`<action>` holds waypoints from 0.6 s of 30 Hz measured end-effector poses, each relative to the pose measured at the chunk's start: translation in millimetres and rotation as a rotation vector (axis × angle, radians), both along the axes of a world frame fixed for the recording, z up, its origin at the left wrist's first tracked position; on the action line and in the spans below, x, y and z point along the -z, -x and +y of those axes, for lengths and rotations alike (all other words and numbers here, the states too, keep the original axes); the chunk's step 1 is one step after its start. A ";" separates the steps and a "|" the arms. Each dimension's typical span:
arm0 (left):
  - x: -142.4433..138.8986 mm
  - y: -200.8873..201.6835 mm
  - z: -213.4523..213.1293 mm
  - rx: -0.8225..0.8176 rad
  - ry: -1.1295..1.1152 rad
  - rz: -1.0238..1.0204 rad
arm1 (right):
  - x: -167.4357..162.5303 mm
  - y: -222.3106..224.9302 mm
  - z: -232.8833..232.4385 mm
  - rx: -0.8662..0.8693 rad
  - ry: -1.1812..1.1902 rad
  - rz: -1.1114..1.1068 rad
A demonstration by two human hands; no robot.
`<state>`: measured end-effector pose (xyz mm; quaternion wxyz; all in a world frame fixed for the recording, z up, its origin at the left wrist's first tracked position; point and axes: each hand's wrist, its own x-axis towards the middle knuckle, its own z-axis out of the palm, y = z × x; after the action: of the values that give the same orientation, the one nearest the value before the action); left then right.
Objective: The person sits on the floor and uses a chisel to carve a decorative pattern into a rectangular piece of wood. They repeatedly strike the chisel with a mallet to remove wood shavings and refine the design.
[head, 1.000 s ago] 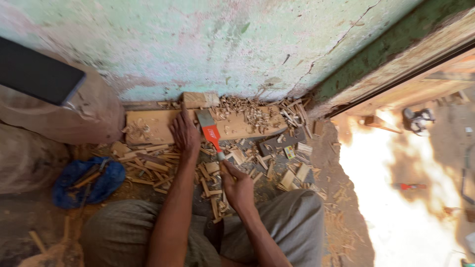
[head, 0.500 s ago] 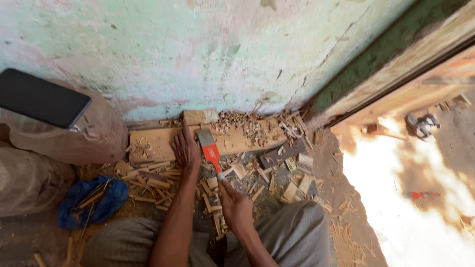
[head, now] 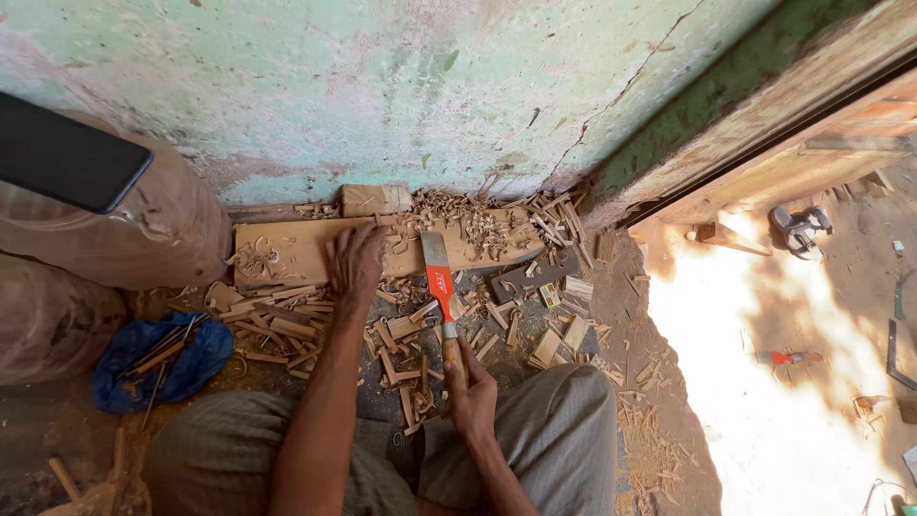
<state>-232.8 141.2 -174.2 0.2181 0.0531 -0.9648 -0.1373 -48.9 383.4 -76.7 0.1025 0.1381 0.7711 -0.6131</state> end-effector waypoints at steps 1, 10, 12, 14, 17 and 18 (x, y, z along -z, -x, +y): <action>3.0 0.8 -0.4 -0.001 -0.036 -0.009 | 0.7 -2.0 1.8 0.000 0.011 0.008; -10.7 -6.2 1.4 -0.045 -0.193 0.046 | -22.1 0.5 -4.5 0.002 -0.026 -0.045; -16.2 -6.7 2.3 -0.072 -0.232 0.073 | -32.8 3.0 -10.5 -0.049 -0.098 -0.049; -19.0 -6.3 3.0 -0.108 -0.235 0.053 | -44.1 5.0 -17.6 -0.160 -0.193 0.172; -20.1 -5.7 4.2 -0.128 -0.203 0.082 | -60.9 6.3 -27.4 -0.207 -0.277 0.133; -20.2 -5.9 4.7 -0.128 -0.188 0.103 | -66.1 6.2 -29.8 -0.203 -0.298 0.059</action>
<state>-226.8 145.9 -154.1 0.2699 0.1278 -0.9298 -0.2152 -55.1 353.6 -10.6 0.1195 0.0553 0.8659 -0.4825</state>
